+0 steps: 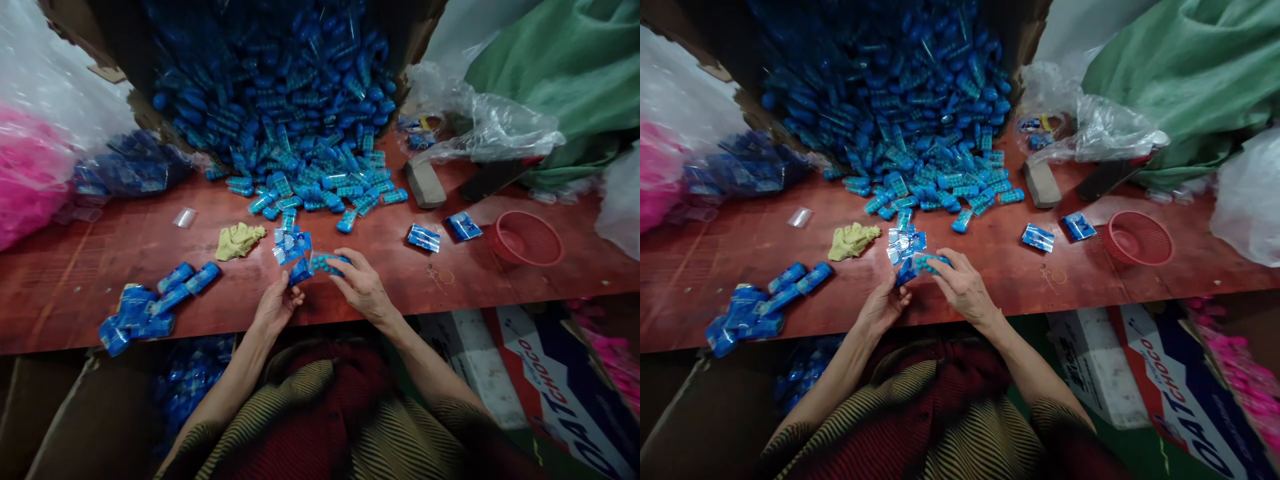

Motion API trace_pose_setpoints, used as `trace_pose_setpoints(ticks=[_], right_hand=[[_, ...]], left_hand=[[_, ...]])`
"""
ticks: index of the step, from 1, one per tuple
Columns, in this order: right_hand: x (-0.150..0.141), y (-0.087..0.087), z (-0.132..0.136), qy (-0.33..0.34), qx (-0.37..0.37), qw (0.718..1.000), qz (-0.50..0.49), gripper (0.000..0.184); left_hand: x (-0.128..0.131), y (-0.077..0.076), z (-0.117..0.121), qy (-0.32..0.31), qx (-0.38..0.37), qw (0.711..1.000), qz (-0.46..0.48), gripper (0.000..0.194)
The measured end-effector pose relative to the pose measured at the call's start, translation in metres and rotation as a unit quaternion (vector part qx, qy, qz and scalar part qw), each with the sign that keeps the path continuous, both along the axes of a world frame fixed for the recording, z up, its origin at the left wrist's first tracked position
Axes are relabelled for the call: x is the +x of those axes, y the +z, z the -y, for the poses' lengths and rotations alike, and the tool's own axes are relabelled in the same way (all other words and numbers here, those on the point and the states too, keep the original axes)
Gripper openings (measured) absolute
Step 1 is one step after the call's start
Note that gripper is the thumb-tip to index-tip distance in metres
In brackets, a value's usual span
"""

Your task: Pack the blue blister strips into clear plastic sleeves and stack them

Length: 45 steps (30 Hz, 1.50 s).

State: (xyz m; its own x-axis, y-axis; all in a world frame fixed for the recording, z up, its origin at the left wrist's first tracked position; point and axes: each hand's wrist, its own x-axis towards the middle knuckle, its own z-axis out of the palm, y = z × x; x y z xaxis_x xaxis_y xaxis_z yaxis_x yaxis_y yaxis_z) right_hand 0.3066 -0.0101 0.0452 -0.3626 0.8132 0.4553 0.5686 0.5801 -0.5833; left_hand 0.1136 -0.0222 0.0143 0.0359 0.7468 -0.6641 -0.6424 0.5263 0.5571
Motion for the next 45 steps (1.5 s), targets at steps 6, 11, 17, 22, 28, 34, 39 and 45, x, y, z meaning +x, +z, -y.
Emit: trace_pose_setpoints(ticks=[6, 11, 17, 22, 28, 34, 39, 45], right_hand=[[-0.002, -0.001, 0.002, 0.004, 0.04, 0.999, 0.013, 0.029], [0.0, -0.005, 0.005, 0.004, 0.031, 0.999, 0.014, 0.029], [0.003, -0.01, 0.006, 0.017, 0.006, 1.0, 0.009, 0.029], [0.002, -0.009, 0.004, 0.022, 0.005, 1.0, 0.018, 0.027], [0.0, -0.006, 0.005, 0.012, 0.033, 0.999, 0.037, 0.028], [0.003, -0.006, 0.004, 0.022, 0.023, 0.999, 0.017, 0.028], [0.004, -0.004, 0.003, 0.053, 0.011, 0.998, 0.007, 0.028], [-0.007, -0.021, 0.008, 0.02, -0.004, 1.0, -0.013, 0.035]], left_hand=[[0.002, 0.003, -0.001, 0.003, 0.0, 1.0, 0.001, 0.022], [0.001, 0.001, -0.001, 0.001, 0.012, 1.0, -0.001, 0.022], [-0.001, 0.003, -0.003, -0.001, 0.042, 0.999, -0.02, 0.024], [-0.005, 0.005, -0.005, -0.005, 0.052, 0.998, -0.046, 0.027], [-0.007, 0.007, -0.007, -0.003, 0.051, 0.997, -0.057, 0.028], [-0.005, 0.011, -0.008, -0.013, 0.09, 0.992, -0.084, 0.035], [0.0, 0.013, -0.008, 0.003, 0.11, 0.987, -0.119, 0.044], [0.017, 0.018, -0.009, 0.021, 0.09, 0.993, -0.074, 0.044]])
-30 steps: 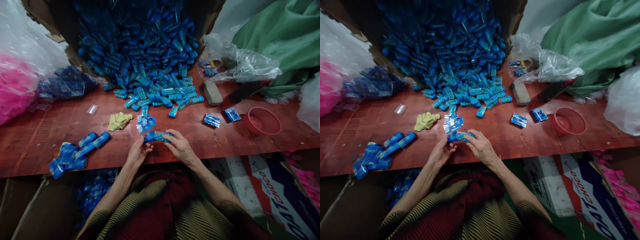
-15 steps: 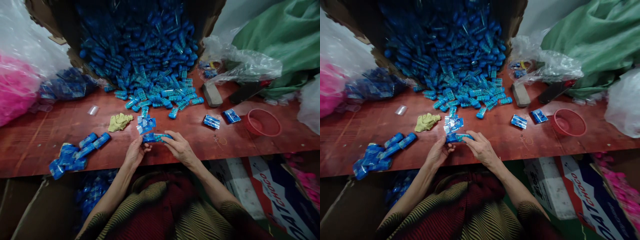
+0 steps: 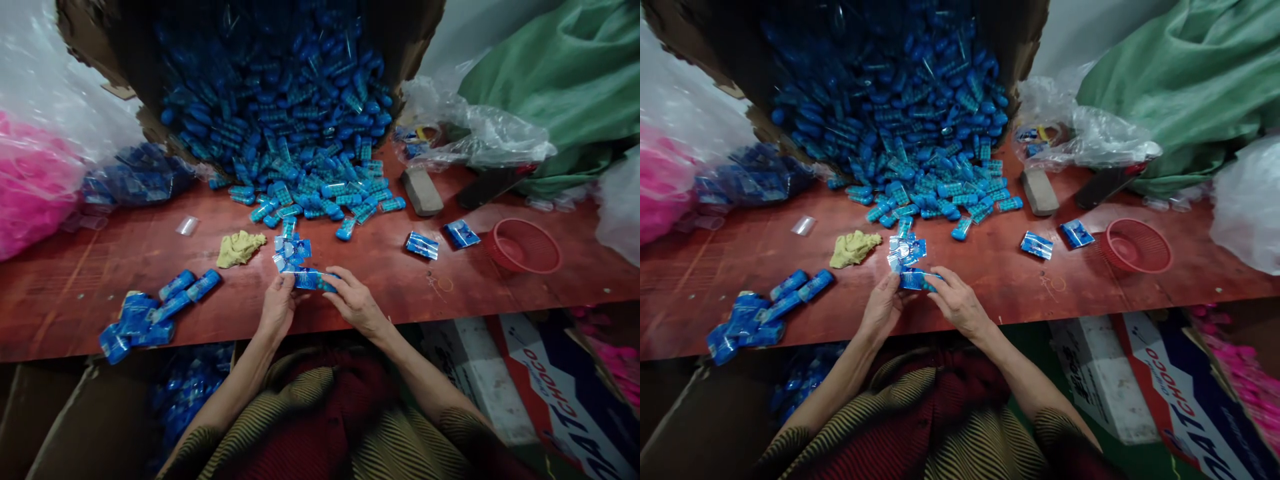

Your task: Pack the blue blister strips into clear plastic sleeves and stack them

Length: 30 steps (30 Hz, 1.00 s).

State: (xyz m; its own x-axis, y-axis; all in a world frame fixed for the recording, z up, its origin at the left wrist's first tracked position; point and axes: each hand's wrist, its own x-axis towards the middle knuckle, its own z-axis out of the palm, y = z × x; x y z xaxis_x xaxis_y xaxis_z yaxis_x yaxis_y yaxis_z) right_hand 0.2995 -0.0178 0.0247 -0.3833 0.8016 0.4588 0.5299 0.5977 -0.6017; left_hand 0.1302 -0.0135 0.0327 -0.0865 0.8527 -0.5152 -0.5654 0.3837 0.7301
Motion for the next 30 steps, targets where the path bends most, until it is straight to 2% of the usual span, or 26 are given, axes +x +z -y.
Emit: trace_pose_setpoints(ticks=[5, 7, 9, 11, 13, 14, 16, 17, 21, 26, 30], right_hand=[[-0.017, -0.009, 0.007, -0.011, -0.043, 0.998, -0.055, 0.036], [-0.02, -0.006, 0.007, -0.002, -0.092, 0.989, -0.115, 0.031], [-0.021, -0.003, 0.006, 0.003, -0.171, 0.967, -0.191, 0.026], [-0.022, -0.002, 0.004, -0.001, -0.271, 0.922, -0.278, 0.024], [-0.025, -0.003, 0.002, -0.002, -0.366, 0.856, -0.366, 0.029], [-0.027, -0.004, 0.002, 0.001, -0.404, 0.821, -0.403, 0.033], [-0.031, -0.006, 0.002, 0.009, -0.454, 0.769, -0.451, 0.036], [-0.033, -0.007, 0.003, 0.008, -0.464, 0.757, -0.46, 0.037], [-0.031, -0.004, 0.005, -0.018, -0.468, 0.762, -0.447, 0.035], [-0.023, 0.003, -0.001, 0.001, -0.509, 0.732, -0.453, 0.037], [-0.023, -0.004, -0.005, 0.003, -0.501, 0.744, -0.443, 0.043]], left_hand=[[0.005, 0.004, -0.004, 0.001, -0.041, 0.997, 0.061, 0.03], [0.003, 0.004, -0.005, -0.009, -0.059, 0.995, 0.075, 0.021], [0.001, 0.005, -0.006, -0.018, -0.071, 0.994, 0.086, 0.013], [0.001, 0.007, -0.007, -0.022, -0.076, 0.992, 0.096, 0.007], [0.001, 0.01, -0.008, -0.03, -0.075, 0.991, 0.107, 0.001], [0.001, 0.012, -0.009, -0.04, -0.075, 0.99, 0.112, 0.004], [0.0, 0.015, -0.012, -0.065, -0.08, 0.988, 0.113, 0.009], [-0.001, 0.017, -0.013, -0.074, -0.083, 0.988, 0.11, 0.01], [-0.002, 0.019, -0.014, -0.078, -0.059, 0.991, 0.086, 0.007], [0.003, 0.018, -0.011, -0.109, -0.015, 0.991, 0.075, 0.016], [0.004, 0.018, -0.009, -0.134, -0.024, 0.986, 0.093, 0.015]])
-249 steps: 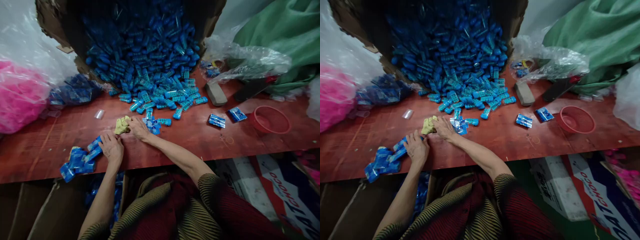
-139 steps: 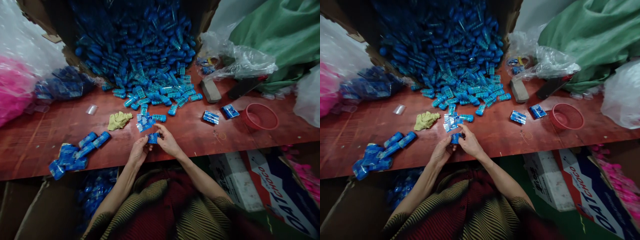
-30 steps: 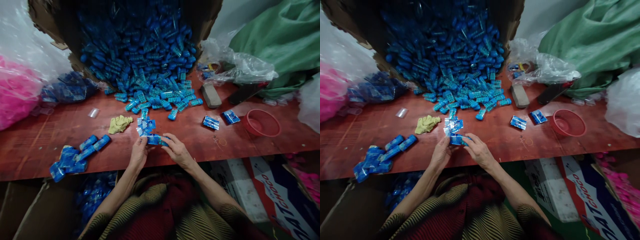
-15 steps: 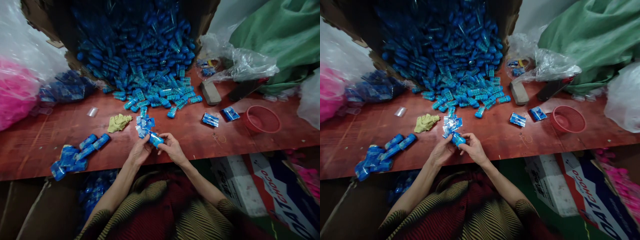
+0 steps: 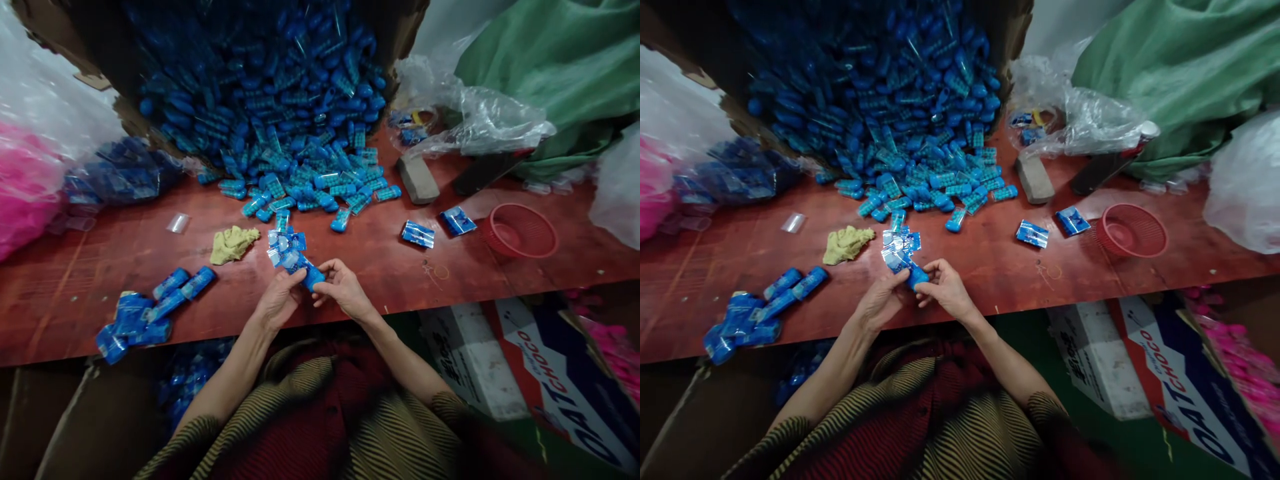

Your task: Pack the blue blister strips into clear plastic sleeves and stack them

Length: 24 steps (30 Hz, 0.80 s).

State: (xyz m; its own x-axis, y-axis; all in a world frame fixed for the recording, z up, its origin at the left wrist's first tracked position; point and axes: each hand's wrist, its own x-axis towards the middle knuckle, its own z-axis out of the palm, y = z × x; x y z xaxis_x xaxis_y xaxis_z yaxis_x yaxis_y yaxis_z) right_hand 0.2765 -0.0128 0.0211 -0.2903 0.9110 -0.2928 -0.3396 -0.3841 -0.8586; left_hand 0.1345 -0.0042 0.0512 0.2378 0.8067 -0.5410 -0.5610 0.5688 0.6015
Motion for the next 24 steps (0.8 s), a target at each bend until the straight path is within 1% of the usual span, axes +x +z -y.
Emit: trace_pose_setpoints(ticks=[2, 4, 6, 8, 10, 13, 15, 20, 24], right_hand=[[0.001, -0.004, -0.001, -0.005, 0.042, 0.999, 0.027, 0.053], [0.004, -0.006, -0.002, -0.002, 0.105, 0.991, 0.08, 0.066], [0.008, -0.006, -0.003, 0.019, 0.153, 0.979, 0.13, 0.076], [0.013, -0.004, -0.005, 0.053, 0.182, 0.97, 0.154, 0.081], [0.016, -0.002, -0.007, 0.074, 0.214, 0.958, 0.175, 0.082], [0.018, 0.0, -0.007, 0.075, 0.256, 0.938, 0.22, 0.081], [0.018, 0.0, -0.006, 0.074, 0.268, 0.929, 0.242, 0.08], [0.018, 0.001, -0.008, 0.092, 0.288, 0.922, 0.241, 0.077], [0.019, 0.002, -0.011, 0.097, 0.301, 0.918, 0.239, 0.066]], left_hand=[[-0.002, -0.001, 0.001, -0.013, -0.001, 1.0, 0.008, 0.014], [-0.005, -0.004, 0.002, -0.026, -0.003, 1.0, 0.016, 0.015], [-0.008, -0.008, 0.002, -0.034, -0.007, 0.999, 0.027, 0.015], [-0.01, -0.011, 0.002, -0.041, -0.008, 0.998, 0.039, 0.017], [-0.011, -0.013, 0.001, -0.058, -0.001, 0.997, 0.054, 0.019], [-0.012, -0.014, 0.001, -0.081, 0.009, 0.994, 0.07, 0.022], [-0.013, -0.015, 0.002, -0.081, 0.002, 0.994, 0.07, 0.022], [-0.011, -0.016, 0.009, -0.068, -0.011, 0.996, 0.053, 0.017], [-0.006, -0.016, 0.013, -0.057, 0.004, 0.997, 0.049, 0.018]])
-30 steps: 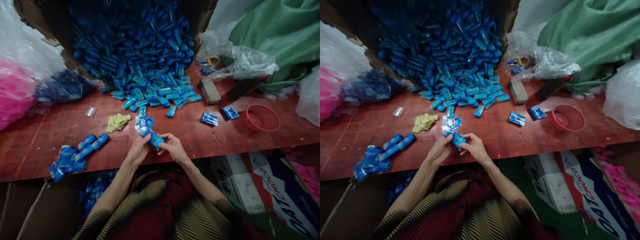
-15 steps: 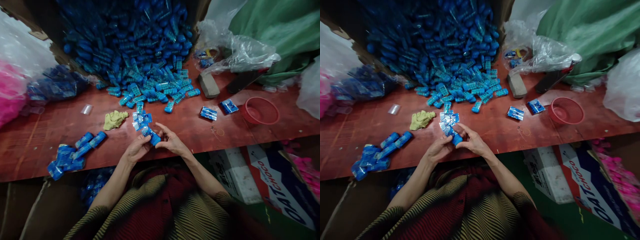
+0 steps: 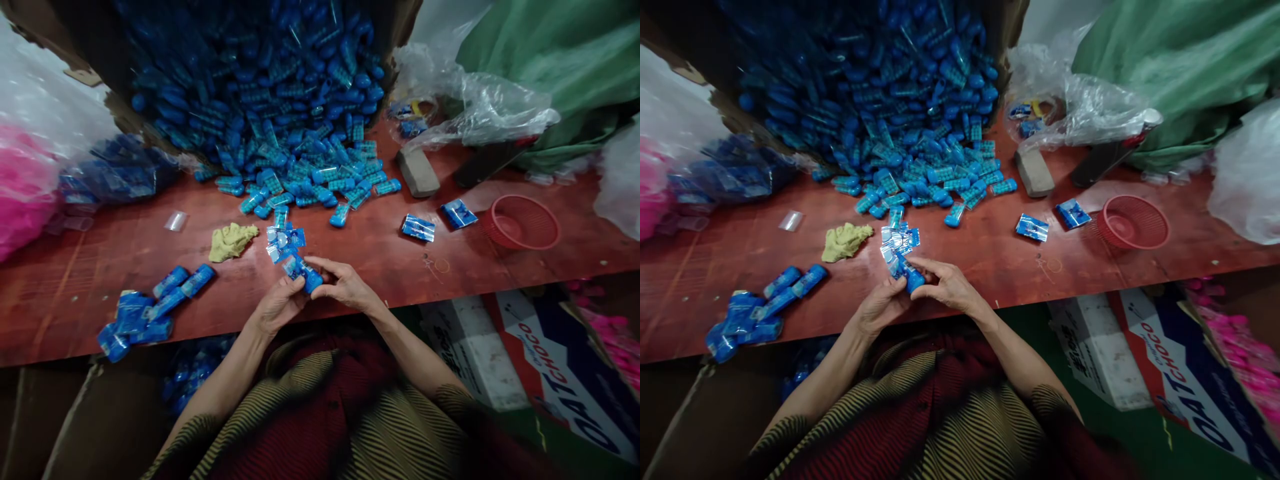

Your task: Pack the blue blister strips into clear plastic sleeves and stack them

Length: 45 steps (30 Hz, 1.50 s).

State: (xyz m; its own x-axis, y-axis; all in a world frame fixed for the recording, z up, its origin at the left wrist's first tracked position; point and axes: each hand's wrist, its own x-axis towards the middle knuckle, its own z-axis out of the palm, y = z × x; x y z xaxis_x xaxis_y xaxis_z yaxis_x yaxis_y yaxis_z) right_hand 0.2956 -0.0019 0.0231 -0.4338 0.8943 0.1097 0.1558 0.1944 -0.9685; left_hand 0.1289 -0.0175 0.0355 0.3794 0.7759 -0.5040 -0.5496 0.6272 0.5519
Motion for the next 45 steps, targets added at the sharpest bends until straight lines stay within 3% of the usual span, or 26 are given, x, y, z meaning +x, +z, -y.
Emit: trace_pose_setpoints(ticks=[8, 15, 20, 28, 37, 45], right_hand=[[-0.001, -0.008, 0.004, -0.04, -0.032, 0.999, -0.001, 0.063], [0.002, -0.009, 0.002, -0.011, -0.101, 0.993, -0.061, 0.067], [-0.001, -0.014, 0.005, -0.049, -0.118, 0.988, -0.081, 0.065], [0.005, -0.011, 0.006, 0.004, -0.199, 0.971, -0.13, 0.043], [0.002, -0.002, 0.005, 0.001, -0.178, 0.976, -0.127, 0.039], [0.003, -0.007, 0.008, 0.019, -0.195, 0.971, -0.136, 0.04]], left_hand=[[0.016, 0.0, 0.013, 0.075, -0.006, 0.997, -0.011, 0.018], [0.015, 0.005, 0.011, 0.033, 0.019, 0.999, -0.02, 0.021], [0.02, 0.004, 0.014, 0.065, 0.036, 0.997, -0.016, 0.024], [0.018, -0.002, 0.017, 0.088, -0.042, 0.995, 0.023, 0.021], [0.017, 0.002, 0.017, 0.073, -0.011, 0.997, 0.019, 0.019], [0.017, 0.003, 0.019, 0.058, 0.037, 0.997, -0.02, 0.024]])
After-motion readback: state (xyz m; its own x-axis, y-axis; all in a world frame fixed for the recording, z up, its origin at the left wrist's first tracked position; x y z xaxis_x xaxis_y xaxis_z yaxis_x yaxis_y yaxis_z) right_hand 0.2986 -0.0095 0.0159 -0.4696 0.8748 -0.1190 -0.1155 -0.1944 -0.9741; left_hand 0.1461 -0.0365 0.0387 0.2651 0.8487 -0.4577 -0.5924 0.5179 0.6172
